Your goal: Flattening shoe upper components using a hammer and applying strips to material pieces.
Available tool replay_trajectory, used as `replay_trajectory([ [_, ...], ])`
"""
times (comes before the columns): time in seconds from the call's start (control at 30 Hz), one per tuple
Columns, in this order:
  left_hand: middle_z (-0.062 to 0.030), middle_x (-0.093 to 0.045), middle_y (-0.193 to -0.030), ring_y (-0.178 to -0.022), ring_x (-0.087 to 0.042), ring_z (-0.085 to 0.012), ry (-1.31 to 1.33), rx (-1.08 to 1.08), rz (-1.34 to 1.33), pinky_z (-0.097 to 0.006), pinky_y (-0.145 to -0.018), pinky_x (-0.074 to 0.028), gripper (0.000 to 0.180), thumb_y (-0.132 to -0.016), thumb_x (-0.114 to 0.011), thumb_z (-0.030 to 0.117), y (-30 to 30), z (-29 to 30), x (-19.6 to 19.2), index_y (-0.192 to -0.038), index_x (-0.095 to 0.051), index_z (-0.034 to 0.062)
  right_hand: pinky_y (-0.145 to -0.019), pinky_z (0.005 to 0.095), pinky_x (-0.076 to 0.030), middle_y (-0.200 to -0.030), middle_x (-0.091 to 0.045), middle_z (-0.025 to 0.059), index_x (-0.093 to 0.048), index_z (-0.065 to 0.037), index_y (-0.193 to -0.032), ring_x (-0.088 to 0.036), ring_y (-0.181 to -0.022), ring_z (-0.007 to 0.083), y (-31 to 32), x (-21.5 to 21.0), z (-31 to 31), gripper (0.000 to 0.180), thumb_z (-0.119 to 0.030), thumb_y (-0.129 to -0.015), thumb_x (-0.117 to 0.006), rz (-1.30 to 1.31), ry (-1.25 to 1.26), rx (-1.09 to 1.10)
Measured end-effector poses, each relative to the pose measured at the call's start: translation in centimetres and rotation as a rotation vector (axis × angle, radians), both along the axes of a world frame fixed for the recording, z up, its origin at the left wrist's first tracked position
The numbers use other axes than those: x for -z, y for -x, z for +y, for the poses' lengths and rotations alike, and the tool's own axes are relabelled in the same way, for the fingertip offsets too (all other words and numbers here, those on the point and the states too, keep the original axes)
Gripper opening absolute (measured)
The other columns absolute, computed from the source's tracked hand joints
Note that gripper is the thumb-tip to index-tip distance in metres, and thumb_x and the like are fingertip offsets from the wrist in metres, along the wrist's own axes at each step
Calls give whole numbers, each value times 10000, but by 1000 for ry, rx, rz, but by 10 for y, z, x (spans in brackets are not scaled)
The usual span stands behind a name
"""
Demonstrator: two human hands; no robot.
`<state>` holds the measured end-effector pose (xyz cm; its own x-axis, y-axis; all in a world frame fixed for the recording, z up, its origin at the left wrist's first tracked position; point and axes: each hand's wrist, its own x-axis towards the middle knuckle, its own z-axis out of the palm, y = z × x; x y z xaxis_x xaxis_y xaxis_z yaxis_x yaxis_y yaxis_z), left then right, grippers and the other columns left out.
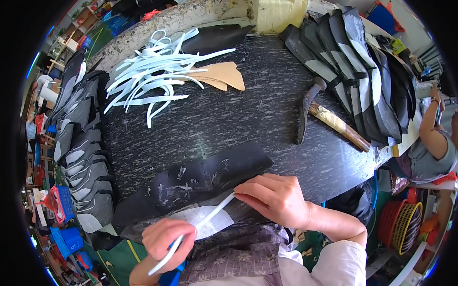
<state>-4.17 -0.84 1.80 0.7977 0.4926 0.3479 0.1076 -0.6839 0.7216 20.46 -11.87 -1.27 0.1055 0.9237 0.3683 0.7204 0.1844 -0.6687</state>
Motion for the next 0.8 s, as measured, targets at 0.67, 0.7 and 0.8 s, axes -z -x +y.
replay_trajectory([
  [0.67, -78, -645, -908, -681, -660, -119, 737, -260, 29, -247, -575, -513, 134, -849, -698, -75, -4, 4, 18, -967, -681, -15, -544, 246, -442, -840, -542, -27, -677, -112, -1080, -554, -682, 110, -7, -14, 33, 372, -191, -717, -670, -469, -100, -307],
  [0.7, -59, -625, -909, -671, -651, -95, 747, -248, 23, -232, -566, -509, 124, -866, -676, -83, -5, 5, 18, -974, -671, -21, -589, 247, -448, -870, -551, -24, -687, -112, -1104, -558, -722, 108, -7, -11, 34, 392, -180, -719, -670, -508, -132, -356],
  [0.8, -61, -619, -891, -672, -649, -96, 752, -282, 78, -243, -562, -501, 140, -856, -679, -84, -5, 4, 17, -975, -658, -13, -733, 253, -457, -961, -571, -12, -707, -117, -1160, -575, -871, 110, -6, -13, 32, 437, -170, -728, -668, -606, -66, -447],
])
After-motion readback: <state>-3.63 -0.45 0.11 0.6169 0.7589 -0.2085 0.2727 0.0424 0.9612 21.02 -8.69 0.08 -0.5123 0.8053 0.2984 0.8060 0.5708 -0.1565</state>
